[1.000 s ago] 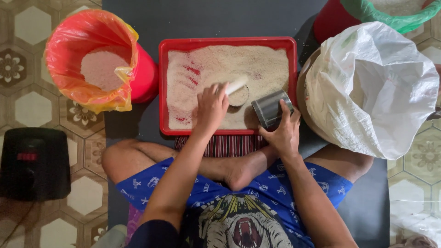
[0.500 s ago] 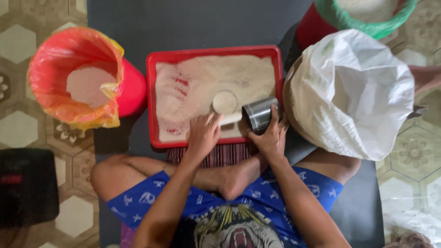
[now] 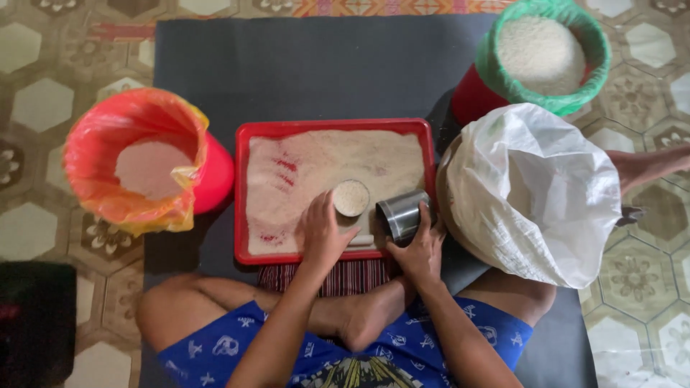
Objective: A person sitting on a cushion on the floor measures rice from a red tray into various containers and bags using metal cups.
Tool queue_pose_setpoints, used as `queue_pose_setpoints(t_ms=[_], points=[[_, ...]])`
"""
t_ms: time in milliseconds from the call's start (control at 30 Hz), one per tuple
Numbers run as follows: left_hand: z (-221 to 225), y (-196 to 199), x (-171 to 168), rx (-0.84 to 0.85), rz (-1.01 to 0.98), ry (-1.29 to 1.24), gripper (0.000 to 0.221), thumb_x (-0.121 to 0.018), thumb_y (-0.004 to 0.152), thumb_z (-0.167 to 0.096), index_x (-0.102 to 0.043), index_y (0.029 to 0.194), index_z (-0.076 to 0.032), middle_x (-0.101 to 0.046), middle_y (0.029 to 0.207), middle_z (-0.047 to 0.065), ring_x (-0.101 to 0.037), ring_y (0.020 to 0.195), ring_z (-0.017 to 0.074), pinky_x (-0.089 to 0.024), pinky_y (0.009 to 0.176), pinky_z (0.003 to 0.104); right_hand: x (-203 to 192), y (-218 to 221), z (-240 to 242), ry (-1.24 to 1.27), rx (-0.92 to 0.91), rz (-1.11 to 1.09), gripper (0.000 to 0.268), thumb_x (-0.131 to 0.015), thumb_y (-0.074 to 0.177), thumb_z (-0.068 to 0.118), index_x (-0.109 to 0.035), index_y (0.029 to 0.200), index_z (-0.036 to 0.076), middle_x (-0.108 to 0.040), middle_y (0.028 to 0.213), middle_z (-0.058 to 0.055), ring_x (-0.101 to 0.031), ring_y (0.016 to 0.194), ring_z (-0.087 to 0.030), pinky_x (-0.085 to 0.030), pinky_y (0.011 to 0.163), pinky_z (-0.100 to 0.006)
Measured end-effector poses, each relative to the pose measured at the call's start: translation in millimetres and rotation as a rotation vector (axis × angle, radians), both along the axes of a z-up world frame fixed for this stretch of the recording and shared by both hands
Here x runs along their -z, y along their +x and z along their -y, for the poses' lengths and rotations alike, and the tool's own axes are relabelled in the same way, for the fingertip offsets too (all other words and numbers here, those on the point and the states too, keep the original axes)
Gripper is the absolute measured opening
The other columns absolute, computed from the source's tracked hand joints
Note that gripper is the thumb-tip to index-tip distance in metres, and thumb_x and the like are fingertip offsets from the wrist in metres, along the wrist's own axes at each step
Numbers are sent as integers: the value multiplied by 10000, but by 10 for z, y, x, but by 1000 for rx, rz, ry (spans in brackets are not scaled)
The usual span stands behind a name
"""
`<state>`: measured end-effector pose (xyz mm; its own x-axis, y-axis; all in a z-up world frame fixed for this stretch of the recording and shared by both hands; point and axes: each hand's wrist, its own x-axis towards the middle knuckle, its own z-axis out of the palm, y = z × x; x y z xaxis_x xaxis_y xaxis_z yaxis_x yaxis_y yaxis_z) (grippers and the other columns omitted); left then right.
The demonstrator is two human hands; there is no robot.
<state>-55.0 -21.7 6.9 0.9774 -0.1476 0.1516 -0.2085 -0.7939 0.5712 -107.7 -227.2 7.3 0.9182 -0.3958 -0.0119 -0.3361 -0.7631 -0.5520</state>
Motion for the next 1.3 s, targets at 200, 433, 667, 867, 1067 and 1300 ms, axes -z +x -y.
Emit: queue_pose_setpoints(t_ms=[200, 433, 667, 867, 1067, 1300], points=[[278, 284, 354, -98, 1, 22, 1116, -947, 569, -409, -448, 1499, -48, -598, 1357, 161, -583, 1266, 326, -463, 1027, 505, 42, -21, -19, -21, 0, 27, 1191, -907, 565, 380, -289, 1580, 301, -369, 1449, -281, -463, 1300, -512, -439, 1055, -600], [218, 327, 200, -156, 72, -96, 1065, -915, 542, -447, -506, 1464, -104, -642, 1282, 96, -632, 1192, 279, -503, 955, 478, 91, -32, 18, -14, -25, 32, 1201, -899, 575, 368, -267, 1593, 284, -372, 1439, -307, -451, 1286, -537, -421, 1049, -627], [-8, 385, -363, -233, 244, -516, 973, -912, 652, -292, -483, 1484, -24, -577, 1310, 239, -598, 1228, 440, -498, 1017, 559, 65, -36, 16, -20, -54, 67, 1190, -905, 591, 362, -282, 1597, 245, -359, 1442, -333, -418, 1322, -556, -405, 1060, -641], [-589, 623, -997, -370, 295, -750, 920, -883, 788, -139, -406, 1573, -99, -460, 1482, 274, -467, 1406, 449, -370, 1156, 582, 76, -28, 13, -10, -36, 69, 1171, -907, 608, 347, -279, 1591, 249, -363, 1437, -321, -416, 1330, -554, -401, 1056, -666], [-1239, 967, -1619, -548, 204, -837, 795, -755, 949, -161, -276, 1581, -210, -300, 1673, 159, -427, 1496, 380, -474, 1189, 514, 132, -59, 70, -81, -153, 117, 1134, -840, 697, 394, -191, 1607, 203, -360, 1454, -351, -400, 1282, -582, -386, 1035, -666], [-1679, 1245, -1780, -863, 49, -1394, 940, -764, 745, -324, -358, 1563, -101, -687, 1344, 167, -732, 1186, 284, -638, 991, 386, 131, -57, 82, -76, -154, 104, 1159, -849, 689, 407, -176, 1611, 211, -351, 1451, -358, -397, 1288, -570, -372, 1067, -636]])
